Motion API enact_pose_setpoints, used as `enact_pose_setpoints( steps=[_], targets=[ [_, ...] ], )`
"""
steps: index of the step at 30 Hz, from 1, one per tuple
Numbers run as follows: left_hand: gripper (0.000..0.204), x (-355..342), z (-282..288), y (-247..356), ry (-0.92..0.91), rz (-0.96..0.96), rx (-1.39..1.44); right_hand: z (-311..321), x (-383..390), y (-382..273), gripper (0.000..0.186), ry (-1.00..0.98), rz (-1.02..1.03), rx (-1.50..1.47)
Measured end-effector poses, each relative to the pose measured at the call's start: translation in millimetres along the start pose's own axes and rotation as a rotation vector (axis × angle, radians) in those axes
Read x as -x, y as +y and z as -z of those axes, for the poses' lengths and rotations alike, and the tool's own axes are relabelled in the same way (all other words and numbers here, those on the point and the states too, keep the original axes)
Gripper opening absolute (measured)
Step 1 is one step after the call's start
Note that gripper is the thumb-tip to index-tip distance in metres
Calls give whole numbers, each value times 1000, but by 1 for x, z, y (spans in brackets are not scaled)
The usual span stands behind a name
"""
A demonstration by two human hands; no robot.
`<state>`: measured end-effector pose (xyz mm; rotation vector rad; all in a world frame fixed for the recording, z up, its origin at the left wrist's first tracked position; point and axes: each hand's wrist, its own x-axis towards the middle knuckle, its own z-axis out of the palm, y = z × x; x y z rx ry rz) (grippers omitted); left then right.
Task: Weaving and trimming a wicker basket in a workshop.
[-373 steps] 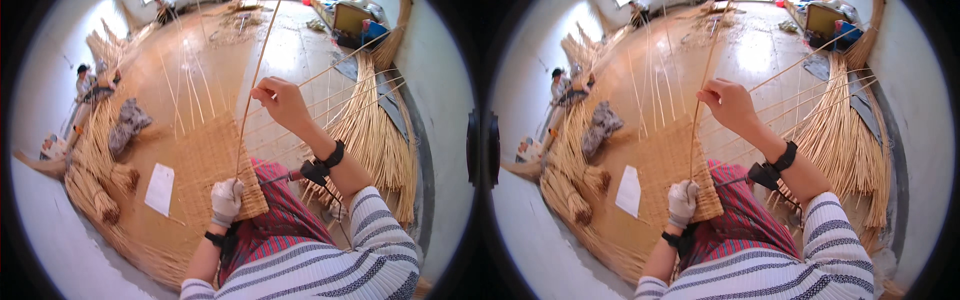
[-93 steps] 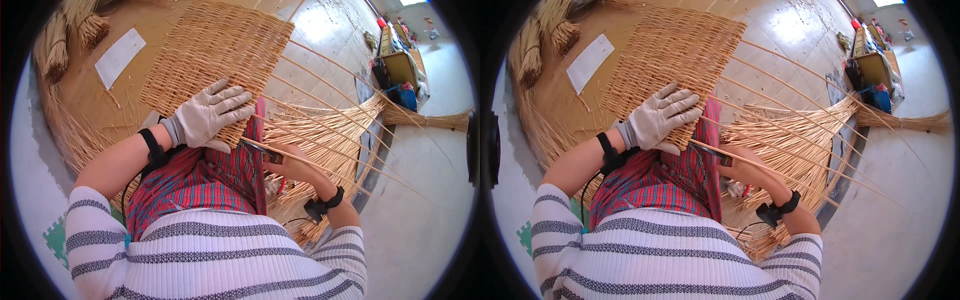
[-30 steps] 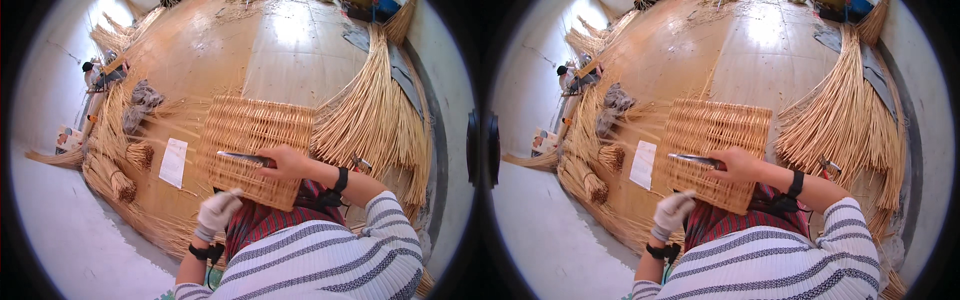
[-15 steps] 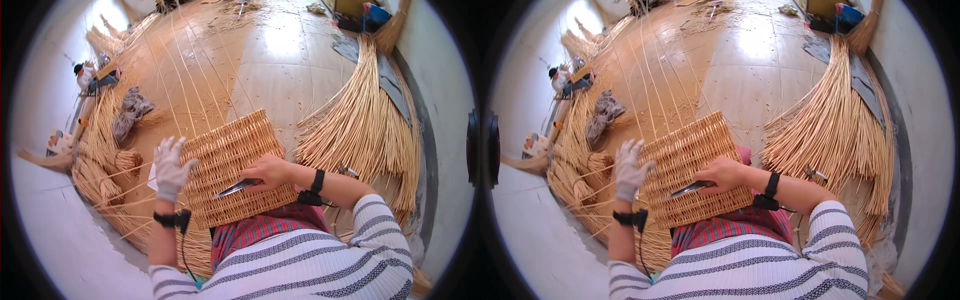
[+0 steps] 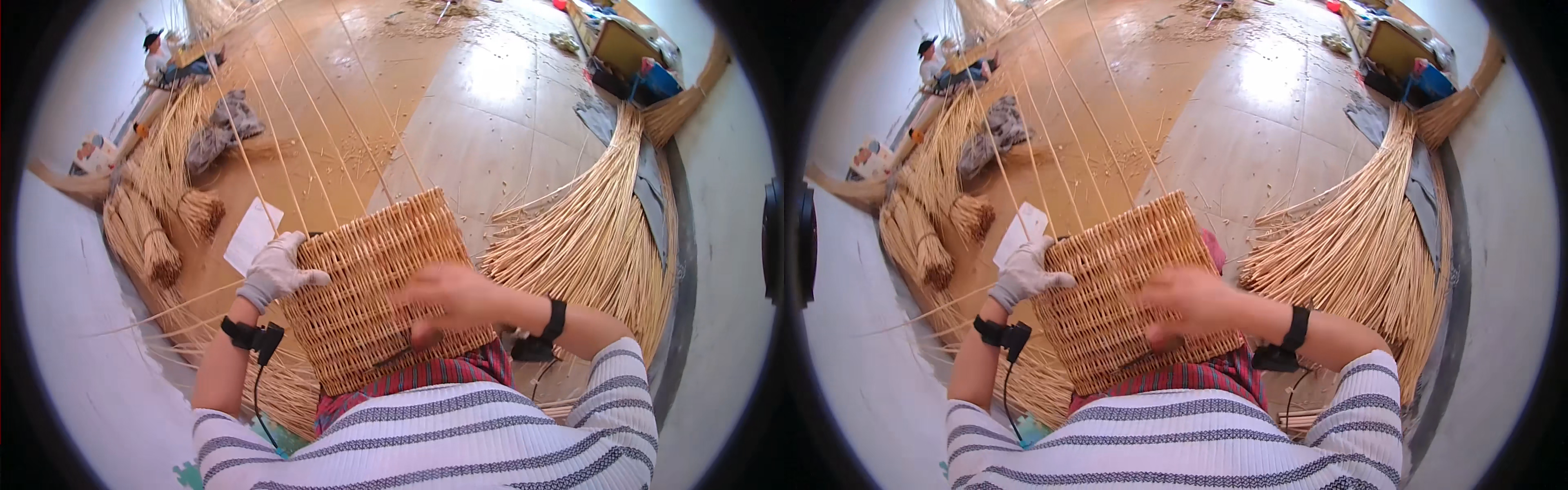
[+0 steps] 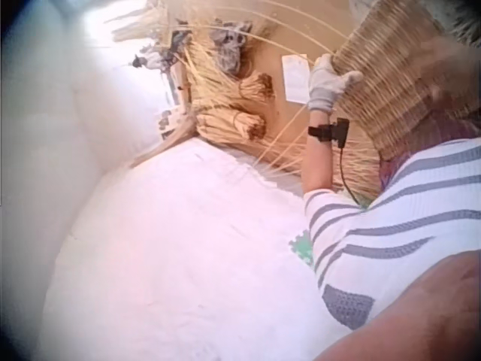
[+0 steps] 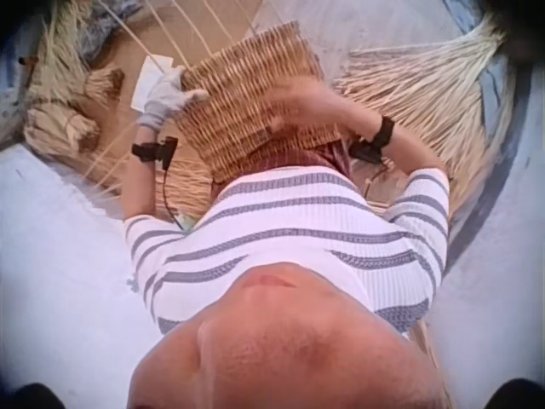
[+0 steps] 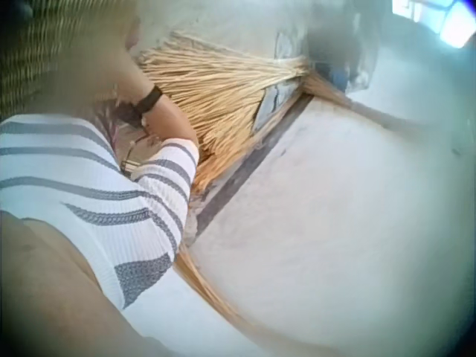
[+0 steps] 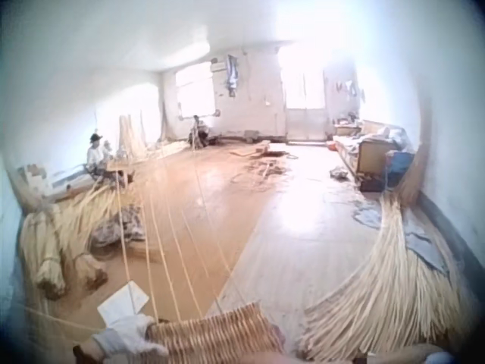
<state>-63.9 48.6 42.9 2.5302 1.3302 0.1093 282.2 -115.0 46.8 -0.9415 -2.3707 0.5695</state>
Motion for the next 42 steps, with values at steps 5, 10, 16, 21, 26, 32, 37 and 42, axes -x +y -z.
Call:
enact_pose_setpoints(
  steps=[5,10,16,21,26,32,37,42],
  targets=[
    [89,16,54,50,-133,151,151,75,-48,56,61,350,-211,627],
    [79,20,66,72,-148,181,41,100,-84,97,75,-521,-412,-28],
    [80,21,57,73,-75,159,97,90,-94,99,75,-611,-500,0],
    [81,22,54,72,-48,185,171,81,-100,104,78,-577,-470,38],
    [79,22,43,63,-10,182,208,82,-103,89,85,-577,-542,132],
    [66,21,26,55,50,138,303,61,-90,86,80,-477,-558,284],
    [70,21,29,64,107,174,311,67,-88,69,78,-382,-583,323],
    [63,38,24,70,186,185,382,55,-66,69,73,-160,-492,371]
  ],
)
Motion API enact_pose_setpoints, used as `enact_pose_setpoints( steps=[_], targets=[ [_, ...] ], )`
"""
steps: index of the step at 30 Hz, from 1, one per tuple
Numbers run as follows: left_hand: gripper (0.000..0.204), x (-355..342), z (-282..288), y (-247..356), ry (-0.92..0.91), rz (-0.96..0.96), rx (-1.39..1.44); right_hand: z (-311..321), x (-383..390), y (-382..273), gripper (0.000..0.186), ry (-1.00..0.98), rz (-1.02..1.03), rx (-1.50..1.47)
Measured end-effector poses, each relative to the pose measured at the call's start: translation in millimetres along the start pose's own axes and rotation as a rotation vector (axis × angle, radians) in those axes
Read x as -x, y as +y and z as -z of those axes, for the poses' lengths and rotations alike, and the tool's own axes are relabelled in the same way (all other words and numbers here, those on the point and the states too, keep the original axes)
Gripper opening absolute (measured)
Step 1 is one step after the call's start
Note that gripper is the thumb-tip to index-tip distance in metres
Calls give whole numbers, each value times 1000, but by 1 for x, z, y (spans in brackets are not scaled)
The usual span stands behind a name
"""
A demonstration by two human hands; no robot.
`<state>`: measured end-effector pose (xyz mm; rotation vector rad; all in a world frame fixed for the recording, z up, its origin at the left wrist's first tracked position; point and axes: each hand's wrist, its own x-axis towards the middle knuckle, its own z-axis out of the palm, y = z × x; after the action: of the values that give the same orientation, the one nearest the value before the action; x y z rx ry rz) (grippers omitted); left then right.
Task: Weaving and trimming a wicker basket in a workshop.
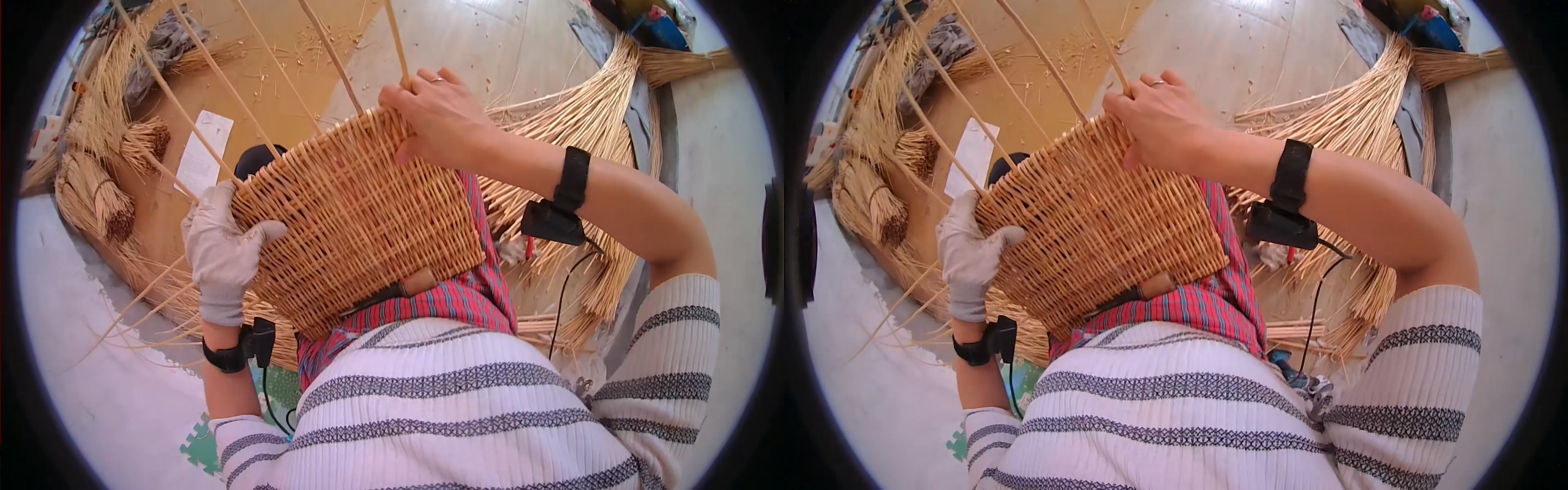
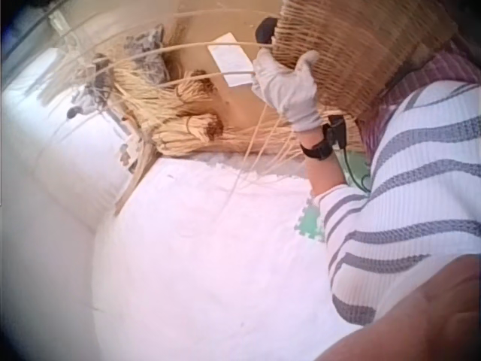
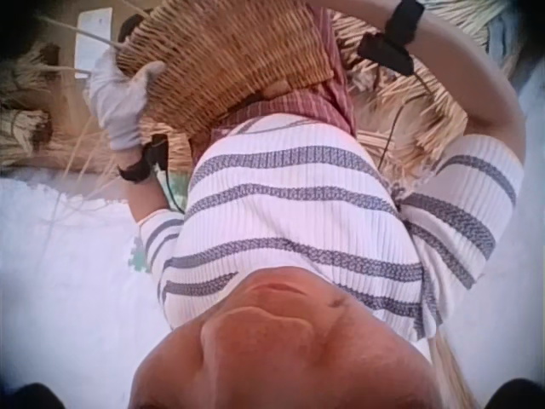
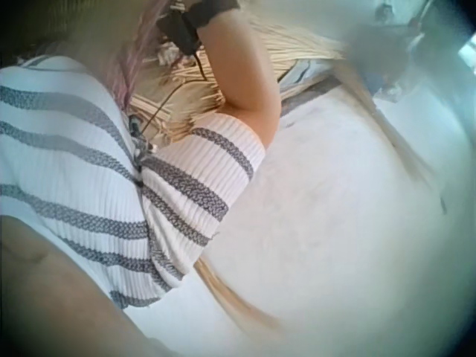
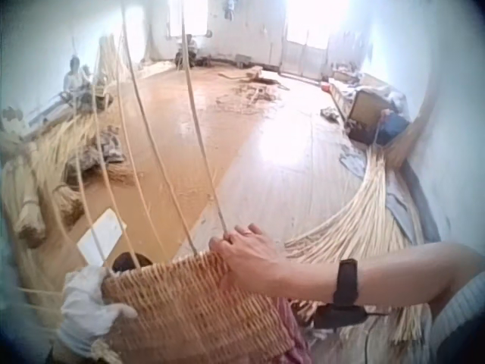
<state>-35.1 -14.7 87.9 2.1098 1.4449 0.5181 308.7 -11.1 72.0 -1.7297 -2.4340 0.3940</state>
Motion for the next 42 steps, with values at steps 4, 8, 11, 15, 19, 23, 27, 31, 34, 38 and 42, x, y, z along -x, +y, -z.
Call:
enact_pose_setpoints(
  steps=[4,8,11,15,19,23,27,31,34,38,42],
  targets=[
    [65,8,3,14,120,-132,-359,-10,2,9,73,158,78,17],
    [75,-2,-4,0,41,-95,-346,18,-18,9,77,-208,62,25],
    [79,-7,-10,-18,-36,32,-199,1,5,-1,72,239,77,120],
    [89,-4,-26,-50,-93,-93,-160,-62,87,-39,60,152,107,-495],
    [90,-4,-29,-72,-22,-210,-303,-111,159,-54,41,-105,351,-825],
    [92,2,-36,-54,0,-164,-588,-134,173,-55,35,255,344,-789],
    [87,8,-64,22,71,-532,-614,-143,166,-55,32,241,356,-749],
    [85,16,-108,49,-180,-504,-329,-130,170,-48,28,201,394,-779],
    [83,21,-131,42,-50,-604,-635,-112,183,-39,22,243,304,-1107],
    [84,23,-129,35,-54,-606,-594,-129,221,16,15,711,-288,-1280],
    [82,25,-133,38,-43,-595,-582,-245,285,96,25,647,-1033,-948]
  ],
)
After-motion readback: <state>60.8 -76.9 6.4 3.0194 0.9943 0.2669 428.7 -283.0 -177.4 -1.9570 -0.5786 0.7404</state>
